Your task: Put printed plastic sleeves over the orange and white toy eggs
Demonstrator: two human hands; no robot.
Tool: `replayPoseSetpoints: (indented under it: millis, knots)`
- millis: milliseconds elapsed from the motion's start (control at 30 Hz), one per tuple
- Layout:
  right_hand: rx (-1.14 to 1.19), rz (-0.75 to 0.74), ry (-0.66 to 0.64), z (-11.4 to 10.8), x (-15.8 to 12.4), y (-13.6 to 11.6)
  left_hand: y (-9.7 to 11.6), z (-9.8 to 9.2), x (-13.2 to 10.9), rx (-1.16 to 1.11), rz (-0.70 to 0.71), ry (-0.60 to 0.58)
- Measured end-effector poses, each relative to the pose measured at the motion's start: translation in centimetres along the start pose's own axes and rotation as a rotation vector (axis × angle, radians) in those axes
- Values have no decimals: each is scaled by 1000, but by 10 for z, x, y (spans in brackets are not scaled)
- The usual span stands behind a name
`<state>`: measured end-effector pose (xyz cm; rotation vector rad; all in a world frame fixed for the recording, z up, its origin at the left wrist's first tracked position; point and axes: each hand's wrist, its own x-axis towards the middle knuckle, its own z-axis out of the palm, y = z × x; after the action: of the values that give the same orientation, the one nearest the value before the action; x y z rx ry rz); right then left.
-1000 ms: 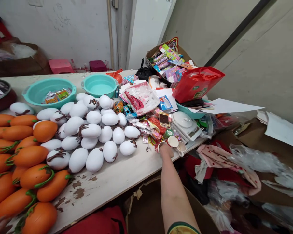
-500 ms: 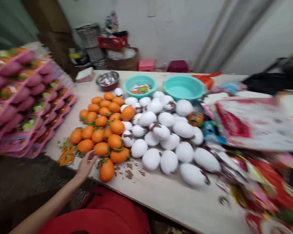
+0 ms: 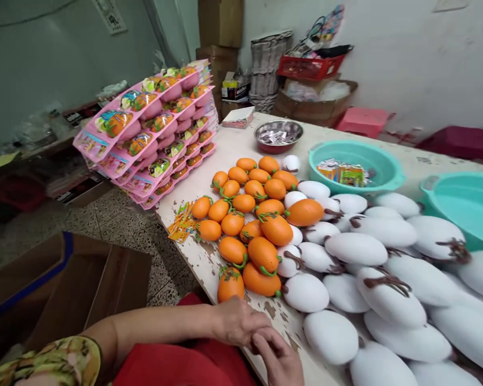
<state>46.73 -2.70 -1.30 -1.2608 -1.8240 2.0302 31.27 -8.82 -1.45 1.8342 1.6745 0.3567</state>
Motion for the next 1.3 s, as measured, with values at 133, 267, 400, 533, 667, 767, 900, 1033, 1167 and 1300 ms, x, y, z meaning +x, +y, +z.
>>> replayPoseSetpoints:
  millis: [133,267,400,533,667,767,900,1033,1167,1300]
  knots:
    - [73,119,92,47,29,-32,-39,-41,-50,-102,-184,299]
    - [137,153,-148,99,66,-61,-93,-67,-90,-224,-168,292]
    - [5,79,68,141,107,-76,-202,-89,-122,-144,-693,451]
    - [31,129,117,190,142,-84,-320,-124,-122,-82,-1054,561]
    - [-58,69,54,242,169,-85,-380,-134,-103,-170,-1125,469]
    - [-145,43,33,259,178,-78,-395,-130,-104,-241,-1142,404]
    - [-188,79,-4,260,181,-66,-403,-129,-123,-296,-1100,377]
    - [-201,44,-65,265,192,-65,-403,-130,-135,-297,-1073,437]
    - [-245,-32,-153,270,204,-71,-401,-130,-142,-289,-1080,505]
    - [-209,-71,-192,268,211,-75,-399,-135,-152,-350,-1111,586]
